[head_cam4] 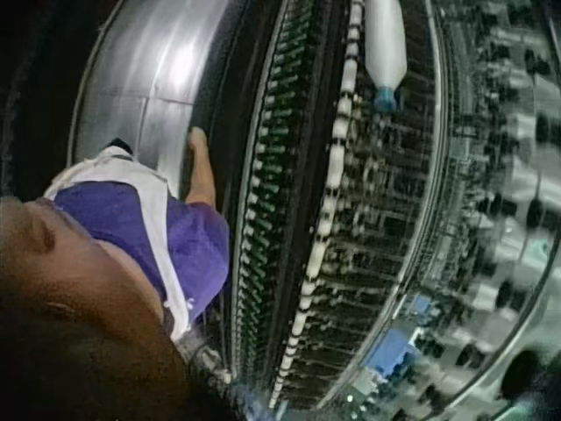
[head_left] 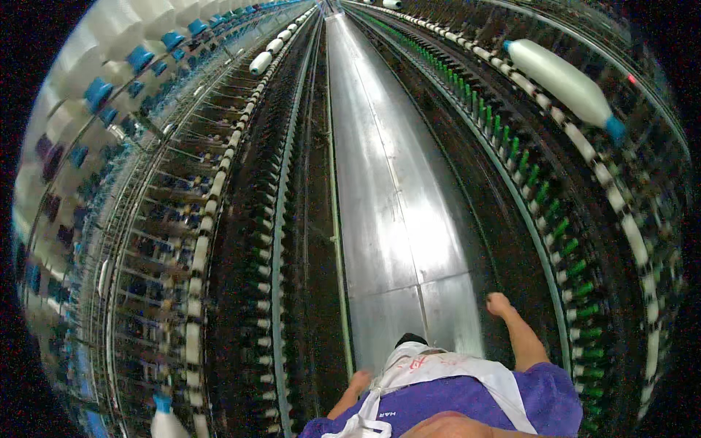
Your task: The person walks along rows of spinning machines and threads white yarn through guides onto green bobbins. They use a green-handled tool to assist with threading and occasionally adjust the yarn path by hand. The person moves between machines and repeats the threading process on multiple bobbins.
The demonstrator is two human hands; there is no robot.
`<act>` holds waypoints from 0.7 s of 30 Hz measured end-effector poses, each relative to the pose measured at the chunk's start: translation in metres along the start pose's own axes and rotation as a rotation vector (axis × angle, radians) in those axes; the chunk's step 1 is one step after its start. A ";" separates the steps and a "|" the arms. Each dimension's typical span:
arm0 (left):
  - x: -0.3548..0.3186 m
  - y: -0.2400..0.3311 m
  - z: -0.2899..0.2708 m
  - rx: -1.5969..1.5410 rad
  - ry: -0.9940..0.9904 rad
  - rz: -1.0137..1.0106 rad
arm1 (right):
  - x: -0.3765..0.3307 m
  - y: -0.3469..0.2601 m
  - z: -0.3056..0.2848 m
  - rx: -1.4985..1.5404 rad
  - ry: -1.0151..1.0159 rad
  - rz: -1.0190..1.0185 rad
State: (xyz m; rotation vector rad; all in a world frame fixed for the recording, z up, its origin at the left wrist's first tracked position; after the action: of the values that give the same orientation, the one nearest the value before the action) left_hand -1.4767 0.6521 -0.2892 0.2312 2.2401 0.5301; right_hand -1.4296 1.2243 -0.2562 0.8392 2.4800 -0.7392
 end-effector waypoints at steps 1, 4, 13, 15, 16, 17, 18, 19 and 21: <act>0.010 -0.005 -0.008 -0.058 -0.040 -0.058 | 0.041 -0.027 -0.023 0.049 -0.006 0.005; 0.058 -0.007 -0.043 0.058 -0.140 -0.138 | 0.136 -0.095 -0.070 0.124 0.132 -0.080; 0.390 0.137 -0.292 0.283 0.000 0.145 | 0.259 -0.090 -0.059 -0.212 -0.349 0.105; 0.469 0.216 -0.378 0.046 0.254 0.188 | 0.276 -0.064 -0.055 -0.091 -0.371 0.312; 0.504 0.258 -0.417 -0.187 0.307 0.222 | 0.289 -0.056 -0.057 -0.059 -0.338 0.363; 0.537 0.300 -0.450 -0.155 0.290 0.233 | 0.309 -0.049 -0.055 -0.061 -0.346 0.397; 0.567 0.339 -0.480 -0.149 0.310 0.273 | 0.334 -0.046 -0.058 -0.065 -0.352 0.424; 0.597 0.371 -0.506 -0.175 0.308 0.317 | 0.365 -0.045 -0.063 -0.074 -0.357 0.425; 0.653 0.413 -0.543 -0.269 0.296 0.436 | 0.445 -0.057 -0.086 -0.099 -0.365 0.388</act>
State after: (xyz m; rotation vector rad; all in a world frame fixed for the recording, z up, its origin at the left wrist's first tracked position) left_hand -2.3182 1.0763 -0.2259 0.5363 2.3724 1.1549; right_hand -1.8101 1.4269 -0.4072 1.0076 1.9396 -0.5666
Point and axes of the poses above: each hand's wrist, its own x-axis towards the middle knuckle, its own z-axis out of the palm, y = z × x, the point moved 4 cm from there along x, towards the middle knuckle, and after that the axes turned 7 degrees about z, right-handed, at the moved point
